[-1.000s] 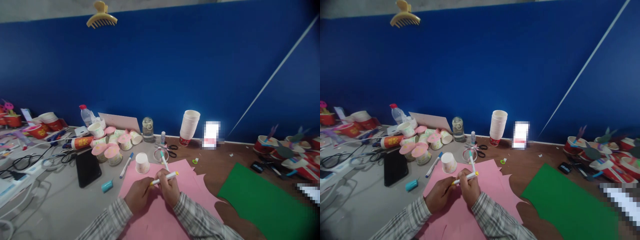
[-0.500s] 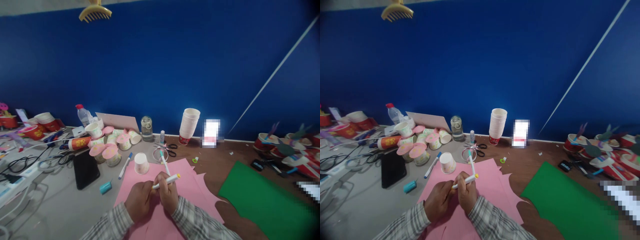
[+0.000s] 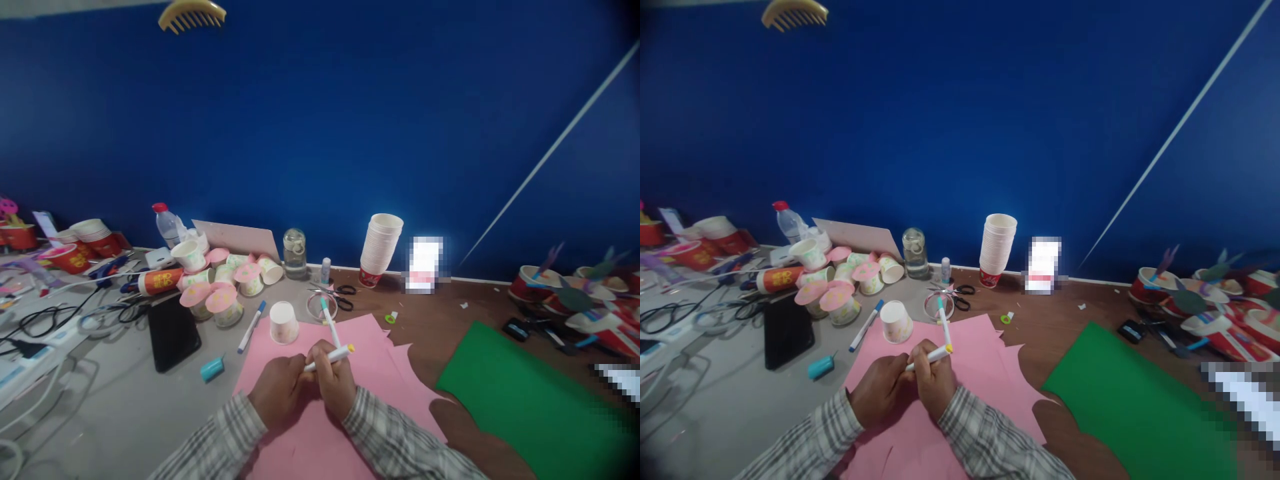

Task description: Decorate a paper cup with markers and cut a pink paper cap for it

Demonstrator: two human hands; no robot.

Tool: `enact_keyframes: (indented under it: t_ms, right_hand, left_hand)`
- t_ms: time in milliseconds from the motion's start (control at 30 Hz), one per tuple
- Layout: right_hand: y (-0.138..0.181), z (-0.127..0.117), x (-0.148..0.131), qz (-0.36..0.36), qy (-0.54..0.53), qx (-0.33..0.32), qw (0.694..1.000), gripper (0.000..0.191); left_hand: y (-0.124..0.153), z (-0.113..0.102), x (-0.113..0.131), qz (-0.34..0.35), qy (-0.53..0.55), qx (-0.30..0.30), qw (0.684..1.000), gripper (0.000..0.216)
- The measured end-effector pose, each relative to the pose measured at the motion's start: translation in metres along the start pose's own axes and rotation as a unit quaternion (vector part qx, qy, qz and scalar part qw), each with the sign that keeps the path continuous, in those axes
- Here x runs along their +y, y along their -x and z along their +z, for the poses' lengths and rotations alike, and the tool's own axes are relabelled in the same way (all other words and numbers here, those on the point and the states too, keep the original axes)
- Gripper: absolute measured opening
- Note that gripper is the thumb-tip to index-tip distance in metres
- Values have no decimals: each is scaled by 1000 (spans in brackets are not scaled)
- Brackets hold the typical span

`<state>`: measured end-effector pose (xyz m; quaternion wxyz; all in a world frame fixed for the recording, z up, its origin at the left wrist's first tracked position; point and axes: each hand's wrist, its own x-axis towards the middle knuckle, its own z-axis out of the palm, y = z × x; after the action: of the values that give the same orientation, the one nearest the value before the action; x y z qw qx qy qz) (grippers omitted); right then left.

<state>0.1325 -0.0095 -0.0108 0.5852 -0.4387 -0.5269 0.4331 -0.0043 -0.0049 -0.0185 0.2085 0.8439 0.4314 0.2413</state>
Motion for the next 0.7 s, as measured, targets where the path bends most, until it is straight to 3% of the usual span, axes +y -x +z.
enact_keyframes:
  t_ms: [300, 500, 700]
  right_hand:
    - [-3, -9, -11, -37, 8, -30, 999, 25]
    - [1, -11, -35, -116, 75, -40, 990, 31]
    - [1, -11, -46, -130, 79, -27, 988, 33]
  left_hand:
    - [-9, -29, 12, -56, 185, -133, 972, 33]
    - [-10, -47, 18, -70, 375, -267, 885, 43]
    - [-10, -48, 24, -88, 449, -288, 841, 46]
